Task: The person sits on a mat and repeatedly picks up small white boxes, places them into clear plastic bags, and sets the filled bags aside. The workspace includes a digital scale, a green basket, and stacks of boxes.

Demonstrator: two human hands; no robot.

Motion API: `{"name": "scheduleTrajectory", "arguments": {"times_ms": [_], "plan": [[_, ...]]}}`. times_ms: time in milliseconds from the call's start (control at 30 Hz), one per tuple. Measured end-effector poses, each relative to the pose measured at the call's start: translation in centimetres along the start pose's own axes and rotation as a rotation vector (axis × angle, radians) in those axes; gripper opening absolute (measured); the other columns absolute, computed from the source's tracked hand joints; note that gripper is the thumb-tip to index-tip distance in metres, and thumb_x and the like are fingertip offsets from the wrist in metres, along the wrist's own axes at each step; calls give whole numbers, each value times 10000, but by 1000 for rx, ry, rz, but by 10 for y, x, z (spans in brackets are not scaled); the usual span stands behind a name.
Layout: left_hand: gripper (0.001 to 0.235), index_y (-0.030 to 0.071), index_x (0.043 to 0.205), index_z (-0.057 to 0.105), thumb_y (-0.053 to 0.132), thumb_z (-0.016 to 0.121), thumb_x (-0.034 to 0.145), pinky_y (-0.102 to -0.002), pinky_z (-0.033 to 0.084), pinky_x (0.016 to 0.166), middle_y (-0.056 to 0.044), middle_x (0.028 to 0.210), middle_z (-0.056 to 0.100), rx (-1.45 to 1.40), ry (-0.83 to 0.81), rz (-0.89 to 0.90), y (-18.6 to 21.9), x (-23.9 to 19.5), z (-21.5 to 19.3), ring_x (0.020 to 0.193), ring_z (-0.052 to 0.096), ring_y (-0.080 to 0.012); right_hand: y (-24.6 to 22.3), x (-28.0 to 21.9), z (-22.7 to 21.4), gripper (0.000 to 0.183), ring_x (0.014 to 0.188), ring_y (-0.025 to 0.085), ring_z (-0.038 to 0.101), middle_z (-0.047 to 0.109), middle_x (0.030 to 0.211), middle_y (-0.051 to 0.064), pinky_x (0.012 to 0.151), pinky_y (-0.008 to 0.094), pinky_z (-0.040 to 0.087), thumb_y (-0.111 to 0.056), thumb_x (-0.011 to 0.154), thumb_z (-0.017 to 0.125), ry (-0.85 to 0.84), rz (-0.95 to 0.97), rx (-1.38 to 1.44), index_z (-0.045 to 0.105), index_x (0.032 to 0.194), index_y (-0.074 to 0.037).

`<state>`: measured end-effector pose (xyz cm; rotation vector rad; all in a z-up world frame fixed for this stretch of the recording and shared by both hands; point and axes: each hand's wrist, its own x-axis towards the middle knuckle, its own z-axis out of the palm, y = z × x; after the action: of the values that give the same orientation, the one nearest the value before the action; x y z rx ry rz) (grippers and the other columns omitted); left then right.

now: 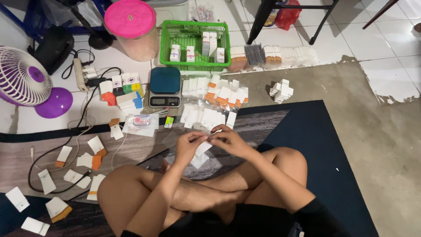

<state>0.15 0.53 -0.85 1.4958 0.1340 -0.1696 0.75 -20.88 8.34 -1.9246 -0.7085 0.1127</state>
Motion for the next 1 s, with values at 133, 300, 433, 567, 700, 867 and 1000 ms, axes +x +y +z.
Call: {"name": "scheduleTrajectory", "arguments": {"times_ms": [133, 300, 433, 567, 700, 867, 1000], "plan": [[267, 107, 1031, 824, 198, 902, 792, -299, 603, 775, -134, 968, 800, -32, 40, -18, 9, -4, 6, 898, 741, -172, 23, -21, 41, 301, 892, 309, 727, 716, 1098, 155, 793, 393, 567, -190, 805, 894, 291, 66, 94, 783, 1060, -76], [572, 41, 1340, 654, 123, 876, 819, -309, 573, 901, -167, 1012, 787, -166, 74, 20, 8, -3, 12, 943, 716, -183, 50, -28, 75, 113, 558, 187, 707, 739, 681, 154, 555, 269, 577, -2, 862, 811, 461, 520, 687, 700, 844, -19], [557, 144, 1257, 719, 249, 939, 756, -278, 607, 731, -91, 970, 783, -57, 40, -53, 28, -13, 10, 819, 705, -141, 87, -28, 65, 153, 585, 229, 707, 706, 682, 153, 516, 354, 624, 44, 859, 797, 546, 498, 763, 651, 826, 13], [550, 55, 1297, 669, 157, 891, 805, -282, 636, 594, -111, 872, 770, -56, -12, -74, 1, 0, 13, 702, 697, -172, 101, -28, 48, 120, 534, 226, 678, 676, 633, 164, 484, 353, 608, 52, 845, 810, 539, 490, 718, 692, 825, 38], [742, 77, 1496, 457, 222, 832, 873, -329, 636, 710, -129, 1225, 712, -52, 0, -156, -35, 13, 17, 1055, 692, -238, 115, -25, 20, 140, 531, 235, 688, 676, 646, 167, 464, 366, 600, -16, 839, 840, 593, 543, 540, 714, 871, 37], [712, 93, 1470, 523, 320, 838, 873, -384, 649, 698, -198, 1346, 636, 88, 76, -223, -46, 20, 3, 1029, 717, -336, 247, -29, -16, 288, 847, 308, 748, 772, 855, 169, 728, 409, 589, -204, 799, 885, 591, 683, -5, 791, 1025, -52], [487, 247, 1249, 687, 507, 779, 847, -417, 606, 905, -32, 1207, 752, 792, 109, -124, -45, 16, -9, 1109, 723, -287, 273, -23, -20, 366, 973, 289, 758, 795, 970, 75, 832, 384, 607, -361, 789, 874, 495, 793, -261, 800, 1109, -202]]}}
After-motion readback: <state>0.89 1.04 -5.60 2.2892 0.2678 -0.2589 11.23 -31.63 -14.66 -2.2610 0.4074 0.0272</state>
